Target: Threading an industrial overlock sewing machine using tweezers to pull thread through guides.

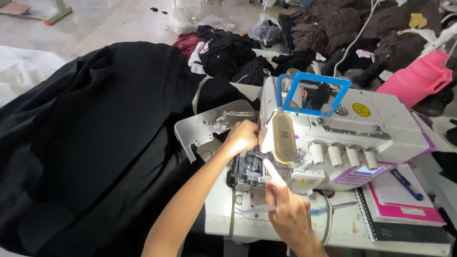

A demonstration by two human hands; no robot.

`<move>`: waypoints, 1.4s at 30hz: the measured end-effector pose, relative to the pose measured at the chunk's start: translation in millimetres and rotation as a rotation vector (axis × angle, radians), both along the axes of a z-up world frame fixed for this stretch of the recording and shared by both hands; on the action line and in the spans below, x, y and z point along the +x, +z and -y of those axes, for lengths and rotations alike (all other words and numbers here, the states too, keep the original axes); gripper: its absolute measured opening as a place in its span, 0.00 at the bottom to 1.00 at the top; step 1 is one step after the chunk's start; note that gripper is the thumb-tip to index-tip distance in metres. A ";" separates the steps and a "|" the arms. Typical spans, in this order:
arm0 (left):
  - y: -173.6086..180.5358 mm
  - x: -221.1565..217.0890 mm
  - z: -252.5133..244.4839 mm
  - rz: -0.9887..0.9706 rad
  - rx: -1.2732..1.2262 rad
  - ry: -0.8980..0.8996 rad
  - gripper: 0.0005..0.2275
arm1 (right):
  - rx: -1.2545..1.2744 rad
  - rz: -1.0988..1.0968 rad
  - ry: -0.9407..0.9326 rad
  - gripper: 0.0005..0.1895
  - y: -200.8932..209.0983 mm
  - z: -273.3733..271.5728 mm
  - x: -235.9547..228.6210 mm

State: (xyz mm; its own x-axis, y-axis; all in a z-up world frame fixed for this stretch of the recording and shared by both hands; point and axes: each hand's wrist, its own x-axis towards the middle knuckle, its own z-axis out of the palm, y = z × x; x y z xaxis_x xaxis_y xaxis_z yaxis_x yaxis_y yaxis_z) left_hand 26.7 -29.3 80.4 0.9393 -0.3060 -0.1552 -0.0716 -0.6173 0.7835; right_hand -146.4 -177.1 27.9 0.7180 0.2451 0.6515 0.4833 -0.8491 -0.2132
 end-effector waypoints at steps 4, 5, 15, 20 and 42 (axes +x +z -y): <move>6.9 0.6 1.0 -0.034 0.013 -0.001 0.12 | -0.092 0.037 -0.089 0.05 3.3 -9.2 9.4; 6.5 2.4 1.8 -0.035 0.016 -0.003 0.12 | -0.089 0.036 -0.091 0.05 5.1 -11.4 10.6; -0.5 10.4 0.8 -0.025 0.073 -0.015 0.12 | -0.110 -0.059 -0.157 0.14 4.0 -19.1 19.4; 1.1 10.7 1.8 -0.052 0.083 -0.032 0.16 | -0.104 -0.082 -0.134 0.10 6.3 -20.7 6.2; -4.6 3.8 -35.3 0.150 0.061 -0.130 0.13 | 0.092 -0.111 -0.014 0.23 20.3 -24.3 -36.1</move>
State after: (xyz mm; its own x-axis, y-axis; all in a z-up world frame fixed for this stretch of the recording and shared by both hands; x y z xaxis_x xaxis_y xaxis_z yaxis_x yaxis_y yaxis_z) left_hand 30.5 6.0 75.8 0.9063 -0.4208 -0.0389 -0.2668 -0.6411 0.7196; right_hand -182.5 -152.8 48.2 0.7895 0.1780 0.5874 0.4412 -0.8300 -0.3414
